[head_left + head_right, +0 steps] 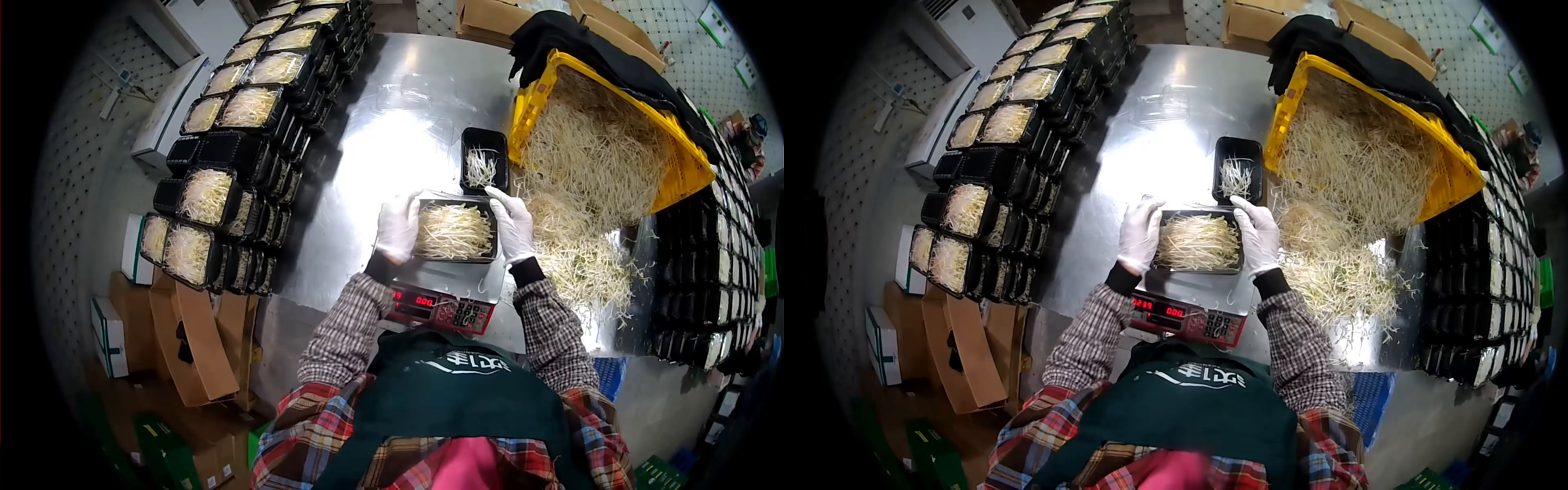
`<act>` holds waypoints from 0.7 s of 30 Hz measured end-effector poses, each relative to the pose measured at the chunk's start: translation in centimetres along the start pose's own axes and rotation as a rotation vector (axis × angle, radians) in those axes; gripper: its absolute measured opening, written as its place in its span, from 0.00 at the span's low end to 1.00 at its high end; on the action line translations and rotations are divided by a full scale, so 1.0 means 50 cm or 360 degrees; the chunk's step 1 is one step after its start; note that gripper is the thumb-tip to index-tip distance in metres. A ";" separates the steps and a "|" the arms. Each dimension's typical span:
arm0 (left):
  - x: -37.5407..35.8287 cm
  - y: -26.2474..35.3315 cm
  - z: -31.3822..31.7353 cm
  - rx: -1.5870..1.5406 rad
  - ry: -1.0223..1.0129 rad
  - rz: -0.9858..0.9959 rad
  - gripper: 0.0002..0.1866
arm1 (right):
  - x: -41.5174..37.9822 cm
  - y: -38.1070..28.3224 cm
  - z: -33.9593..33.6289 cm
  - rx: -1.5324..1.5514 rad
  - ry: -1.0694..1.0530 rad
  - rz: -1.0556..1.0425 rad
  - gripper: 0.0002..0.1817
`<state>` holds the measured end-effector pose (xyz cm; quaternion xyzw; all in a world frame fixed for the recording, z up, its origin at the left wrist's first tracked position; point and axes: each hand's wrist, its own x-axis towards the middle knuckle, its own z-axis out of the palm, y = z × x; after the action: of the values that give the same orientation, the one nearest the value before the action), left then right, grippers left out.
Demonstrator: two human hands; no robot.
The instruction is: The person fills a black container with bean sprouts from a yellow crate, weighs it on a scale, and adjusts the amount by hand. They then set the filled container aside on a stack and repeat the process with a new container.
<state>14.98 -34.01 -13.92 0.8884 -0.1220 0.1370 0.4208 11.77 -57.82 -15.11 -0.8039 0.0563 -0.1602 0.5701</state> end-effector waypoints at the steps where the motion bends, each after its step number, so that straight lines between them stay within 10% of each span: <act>1: 0.012 -0.016 0.027 0.0250 0.0042 0.0064 0.09 | 0.005 0.031 0.008 -0.0205 0.0047 0.0025 0.14; 3: 0.017 -0.036 0.064 0.0359 -0.0028 -0.0099 0.08 | 0.007 0.070 0.017 -0.0544 0.0062 0.0049 0.13; 8: -0.010 -0.080 0.066 0.0360 -0.0158 -0.0510 0.13 | 0.009 0.124 0.029 0.0373 -0.0105 0.0538 0.13; 12: 0.010 -0.124 0.061 -0.0784 -0.0429 -0.1164 0.12 | 0.023 0.096 0.017 0.0867 -0.0232 0.0945 0.08; 16: 0.011 -0.160 0.057 -0.1461 -0.0448 -0.1168 0.10 | 0.029 0.104 0.023 0.0961 -0.0245 0.1031 0.08; 21: -0.003 -0.095 -0.002 -0.1165 -0.0512 -0.1136 0.15 | 0.017 0.072 -0.011 0.0558 -0.0342 0.0726 0.20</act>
<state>16.41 -30.98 -17.33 0.6795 0.0849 -0.2040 0.6996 12.74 -59.79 -18.16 -0.6722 0.1462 0.0505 0.7240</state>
